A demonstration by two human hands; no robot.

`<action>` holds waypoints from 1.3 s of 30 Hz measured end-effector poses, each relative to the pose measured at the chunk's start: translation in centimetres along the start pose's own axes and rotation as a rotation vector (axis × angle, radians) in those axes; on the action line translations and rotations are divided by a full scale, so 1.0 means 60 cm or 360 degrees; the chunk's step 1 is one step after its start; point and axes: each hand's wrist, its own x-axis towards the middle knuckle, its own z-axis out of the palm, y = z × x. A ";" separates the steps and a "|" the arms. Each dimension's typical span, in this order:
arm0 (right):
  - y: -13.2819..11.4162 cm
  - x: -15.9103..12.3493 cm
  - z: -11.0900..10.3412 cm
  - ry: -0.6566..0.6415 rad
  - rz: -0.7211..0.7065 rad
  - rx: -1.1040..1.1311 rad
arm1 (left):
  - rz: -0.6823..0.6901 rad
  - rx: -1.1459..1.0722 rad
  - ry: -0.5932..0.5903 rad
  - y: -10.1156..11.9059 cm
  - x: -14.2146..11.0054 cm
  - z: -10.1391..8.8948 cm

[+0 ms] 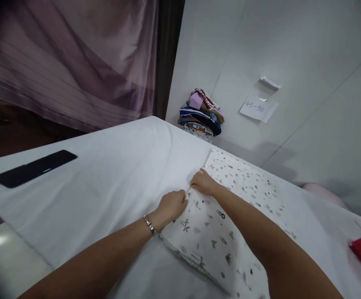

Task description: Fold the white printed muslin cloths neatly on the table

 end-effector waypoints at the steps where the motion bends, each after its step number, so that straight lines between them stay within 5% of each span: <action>1: 0.002 -0.001 0.001 0.0006 -0.0025 -0.0033 | -0.0011 0.0009 -0.0009 -0.001 0.000 0.001; 5: 0.011 -0.014 0.006 0.0132 0.0032 -0.0062 | -0.0012 0.0036 -0.0002 -0.004 0.001 0.003; 11: -0.005 -0.067 0.041 0.0470 0.0413 -0.0045 | 0.0007 0.0035 -0.0024 -0.003 0.000 0.000; 17: 0.014 -0.205 0.078 0.0029 0.0990 -0.0031 | -0.0002 0.0023 -0.0062 -0.001 -0.001 -0.003; 21: 0.037 -0.273 0.067 0.0032 0.1437 -0.0229 | 0.0021 0.0033 -0.0068 0.001 -0.002 -0.004; 31: -0.077 -0.115 0.077 0.0321 0.0784 0.0012 | -0.0020 0.0054 -0.0040 0.003 -0.005 -0.007; 35: -0.054 -0.120 0.088 0.0241 0.0843 0.0027 | -0.0002 0.0029 -0.0007 -0.001 -0.005 -0.004; 39: 0.001 -0.151 0.072 0.0267 0.1132 -0.0076 | 0.0006 0.0006 -0.0025 -0.005 -0.003 0.001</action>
